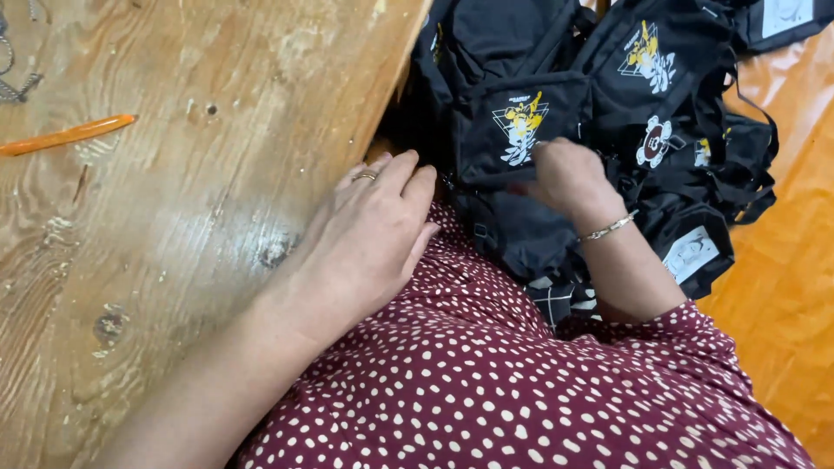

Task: Wrapping a bag in plastic film and cleaning another bag with a brush at a packing station.

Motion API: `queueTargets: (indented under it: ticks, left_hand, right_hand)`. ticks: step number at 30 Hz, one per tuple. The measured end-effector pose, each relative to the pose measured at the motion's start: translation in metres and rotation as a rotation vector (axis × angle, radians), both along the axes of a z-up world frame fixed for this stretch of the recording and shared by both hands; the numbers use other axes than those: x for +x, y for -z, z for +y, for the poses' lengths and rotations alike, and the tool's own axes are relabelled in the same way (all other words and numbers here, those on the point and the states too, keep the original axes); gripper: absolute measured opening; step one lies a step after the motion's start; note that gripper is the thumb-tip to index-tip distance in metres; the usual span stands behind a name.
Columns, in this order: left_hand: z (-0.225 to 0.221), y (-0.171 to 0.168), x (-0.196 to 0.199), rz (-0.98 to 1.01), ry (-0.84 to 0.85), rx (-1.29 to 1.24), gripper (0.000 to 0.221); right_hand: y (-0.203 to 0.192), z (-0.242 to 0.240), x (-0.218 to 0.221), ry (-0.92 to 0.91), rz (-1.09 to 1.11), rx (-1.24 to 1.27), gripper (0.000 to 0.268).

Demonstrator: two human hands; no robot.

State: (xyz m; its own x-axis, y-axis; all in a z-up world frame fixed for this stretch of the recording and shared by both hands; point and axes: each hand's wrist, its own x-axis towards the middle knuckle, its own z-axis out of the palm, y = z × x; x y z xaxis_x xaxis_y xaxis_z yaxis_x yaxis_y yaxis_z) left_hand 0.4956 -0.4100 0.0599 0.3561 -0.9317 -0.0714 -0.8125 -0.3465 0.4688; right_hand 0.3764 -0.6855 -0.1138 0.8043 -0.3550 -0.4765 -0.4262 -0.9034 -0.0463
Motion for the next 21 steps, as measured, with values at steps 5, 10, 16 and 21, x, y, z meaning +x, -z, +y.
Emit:
queueTargets:
  ticks: [5,10,16,21]
  left_hand:
    - [-0.018,0.008,0.0,0.072,0.0,0.125,0.042]
    - [-0.029,0.0,0.001,0.23,-0.043,0.319,0.039]
    - [-0.021,0.03,0.0,0.156,0.036,0.223,0.051]
    - [-0.032,0.025,0.003,0.198,0.058,0.216,0.04]
  right_hand:
    - [0.039,0.032,-0.022,0.059,0.346,0.121,0.097]
    - [0.093,0.019,-0.04,0.014,0.117,0.149,0.079]
    - [0.143,-0.001,-0.051,-0.139,-0.138,0.15,0.039]
    - [0.117,-0.003,-0.028,-0.114,-0.341,0.156,0.03]
